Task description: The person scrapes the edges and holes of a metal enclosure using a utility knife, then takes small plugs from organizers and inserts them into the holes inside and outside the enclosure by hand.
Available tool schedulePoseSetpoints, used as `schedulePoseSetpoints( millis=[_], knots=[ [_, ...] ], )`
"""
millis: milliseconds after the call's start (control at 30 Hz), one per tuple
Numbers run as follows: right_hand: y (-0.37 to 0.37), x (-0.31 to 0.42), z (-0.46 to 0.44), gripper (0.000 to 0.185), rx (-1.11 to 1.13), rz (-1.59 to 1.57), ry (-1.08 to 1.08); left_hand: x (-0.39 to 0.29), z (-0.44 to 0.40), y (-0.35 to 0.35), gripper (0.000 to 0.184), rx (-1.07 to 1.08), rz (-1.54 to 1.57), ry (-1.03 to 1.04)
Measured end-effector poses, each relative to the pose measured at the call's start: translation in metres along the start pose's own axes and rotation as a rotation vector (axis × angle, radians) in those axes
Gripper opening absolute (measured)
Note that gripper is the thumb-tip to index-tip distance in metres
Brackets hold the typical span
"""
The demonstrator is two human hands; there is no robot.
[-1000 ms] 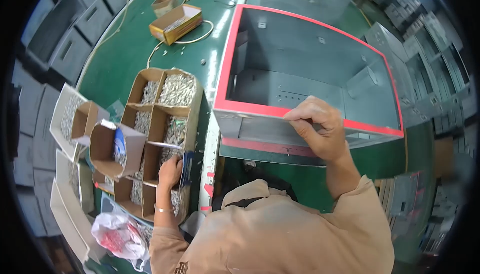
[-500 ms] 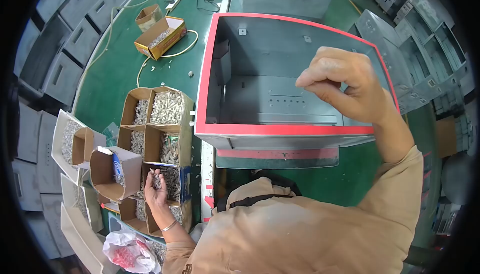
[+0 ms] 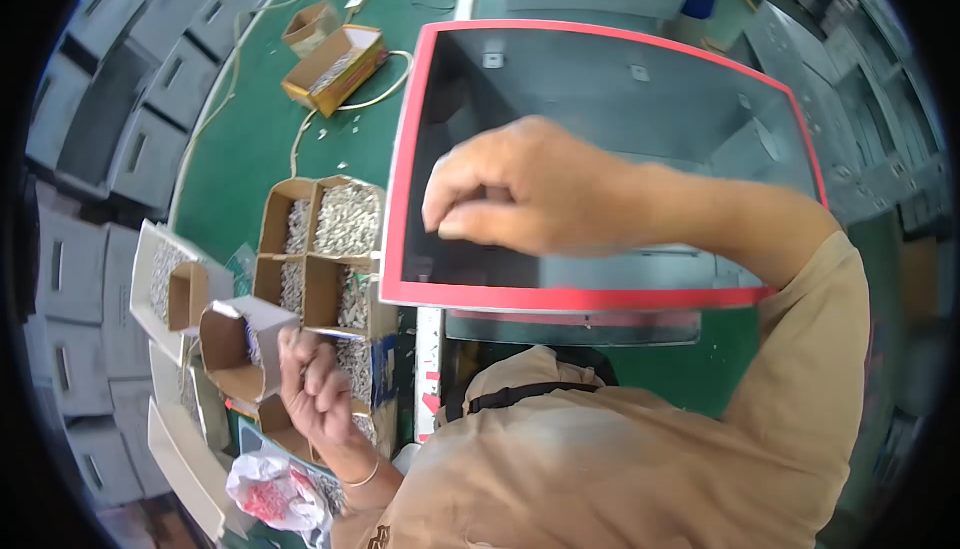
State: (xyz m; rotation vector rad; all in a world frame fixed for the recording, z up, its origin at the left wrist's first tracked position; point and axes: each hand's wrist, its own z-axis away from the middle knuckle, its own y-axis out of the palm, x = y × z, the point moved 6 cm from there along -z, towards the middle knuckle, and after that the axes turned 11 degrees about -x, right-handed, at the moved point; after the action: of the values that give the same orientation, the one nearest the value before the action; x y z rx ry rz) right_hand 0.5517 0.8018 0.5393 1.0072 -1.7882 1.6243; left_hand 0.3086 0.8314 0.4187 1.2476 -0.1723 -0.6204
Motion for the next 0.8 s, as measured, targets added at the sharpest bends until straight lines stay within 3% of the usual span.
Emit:
schedulePoseSetpoints(
  millis=[100, 233, 333, 467, 500, 533, 600, 800],
  knots=[
    [0.027, 0.008, -0.011, 0.016, 0.052, -0.143, -0.057, 0.042, -0.005, 0.048, 0.009, -0.045, -0.286, -0.024],
    [0.032, 0.014, -0.016, 0.014, 0.085, -0.263, 0.015, 0.074, -0.021, 0.075, 0.012, 0.057, -0.285, -0.078],
    [0.024, 0.003, -0.017, 0.01, -0.019, -0.386, -0.065, 0.09, -0.025, 0.089, 0.01, 0.076, -0.362, -0.07],
    [0.002, -0.012, -0.009, 0.006, -0.049, -0.431, 0.076, 0.108, -0.036, 0.105, 0.009, 0.035, -0.47, -0.055],
    [-0.006, -0.015, -0.007, 0.006, -0.088, -0.318, 0.002, 0.113, -0.038, 0.109, 0.009, 0.033, -0.486, -0.062],
    [-0.014, -0.019, -0.003, 0.006, -0.066, -0.432, 0.196, 0.118, -0.04, 0.111, 0.009, 0.03, -0.503, -0.073],
    [-0.032, -0.042, 0.0, 0.006, -0.186, -0.625, 0.232, 0.126, -0.046, 0.112, 0.012, 0.072, -0.431, -0.116],
    [-0.042, -0.184, 0.026, 0.009, -0.261, -0.569, 0.609, 0.146, -0.063, 0.098, 0.023, 0.135, -0.147, -0.346]
  ],
)
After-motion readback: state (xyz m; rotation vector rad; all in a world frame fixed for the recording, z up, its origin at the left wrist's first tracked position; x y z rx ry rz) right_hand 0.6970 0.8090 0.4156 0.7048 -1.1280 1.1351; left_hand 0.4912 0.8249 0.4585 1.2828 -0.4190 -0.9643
